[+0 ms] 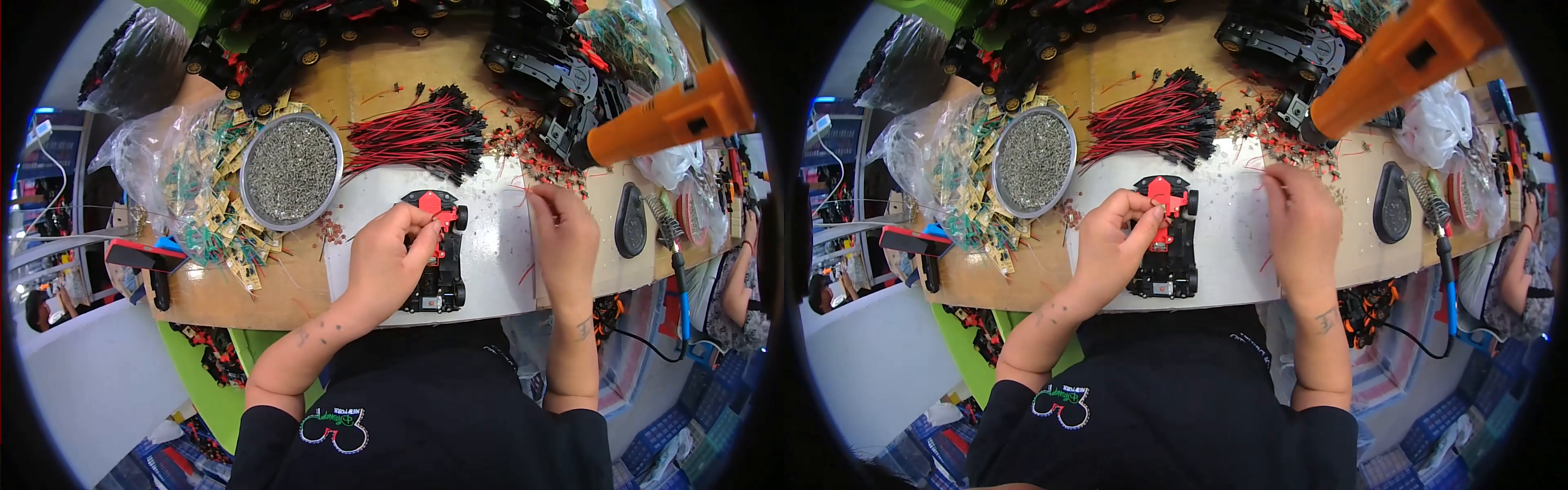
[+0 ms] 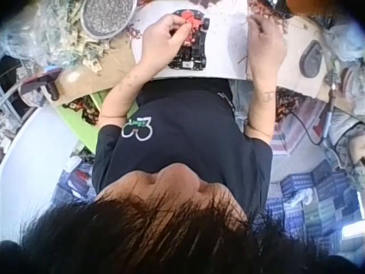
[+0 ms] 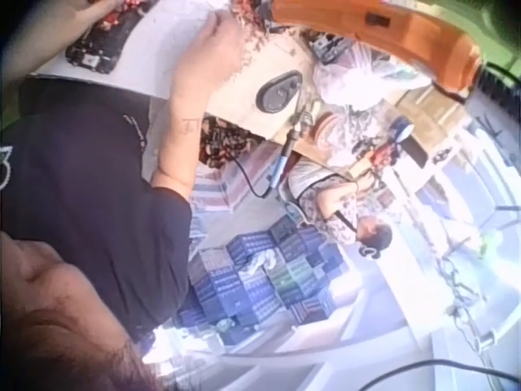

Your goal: The person assembles toy racing cars by attaching circuit boards and wires to plastic chassis with an electric screwdriver, then soldering the connections with a soldering iron and pliers.

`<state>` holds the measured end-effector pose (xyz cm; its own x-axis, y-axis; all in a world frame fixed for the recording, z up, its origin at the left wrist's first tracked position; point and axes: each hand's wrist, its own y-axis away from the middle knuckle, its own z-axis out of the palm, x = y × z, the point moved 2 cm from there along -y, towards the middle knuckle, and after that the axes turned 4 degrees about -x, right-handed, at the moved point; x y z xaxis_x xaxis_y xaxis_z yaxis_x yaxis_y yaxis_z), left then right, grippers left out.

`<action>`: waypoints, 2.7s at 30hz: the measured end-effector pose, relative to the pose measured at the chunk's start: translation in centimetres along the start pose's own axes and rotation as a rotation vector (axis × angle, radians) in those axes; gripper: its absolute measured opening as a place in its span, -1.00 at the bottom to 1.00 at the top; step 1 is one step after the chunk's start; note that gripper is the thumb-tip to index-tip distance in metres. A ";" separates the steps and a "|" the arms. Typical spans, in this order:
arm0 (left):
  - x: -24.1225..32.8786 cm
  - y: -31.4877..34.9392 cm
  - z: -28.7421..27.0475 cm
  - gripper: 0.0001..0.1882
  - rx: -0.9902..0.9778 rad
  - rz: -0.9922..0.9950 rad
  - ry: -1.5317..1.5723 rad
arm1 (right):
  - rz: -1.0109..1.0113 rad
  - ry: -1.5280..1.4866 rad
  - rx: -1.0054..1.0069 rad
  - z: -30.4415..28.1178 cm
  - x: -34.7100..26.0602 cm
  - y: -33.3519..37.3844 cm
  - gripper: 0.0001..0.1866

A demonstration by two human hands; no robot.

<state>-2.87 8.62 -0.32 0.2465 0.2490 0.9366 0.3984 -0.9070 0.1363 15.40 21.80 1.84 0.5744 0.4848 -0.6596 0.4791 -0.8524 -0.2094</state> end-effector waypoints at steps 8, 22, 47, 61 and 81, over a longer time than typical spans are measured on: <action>0.9 -0.8 -0.7 -0.87 -0.094 -0.063 -0.033 | 0.027 0.241 -0.059 0.7 2.9 0.2 -0.89; -0.1 3.2 -1.9 -0.78 -0.007 0.404 -0.450 | 0.026 -0.222 -0.154 1.2 -1.8 4.5 -0.88; -1.8 2.1 -2.6 -0.80 -0.070 0.186 -0.122 | -0.152 -0.136 -0.161 4.5 -6.2 8.9 -0.85; -0.9 3.8 -5.2 -0.81 0.072 0.388 -0.332 | -0.204 -0.012 -0.213 4.2 -7.4 8.6 -0.79; 0.6 3.8 -8.5 -0.84 0.179 0.399 -0.481 | -0.313 0.127 -0.240 3.3 -7.4 8.9 -0.73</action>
<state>-8.69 2.42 3.48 0.7574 0.0667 0.6496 0.3257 -0.9008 -0.2872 13.22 9.96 2.52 0.4469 0.7464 -0.4931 0.7761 -0.5976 -0.2012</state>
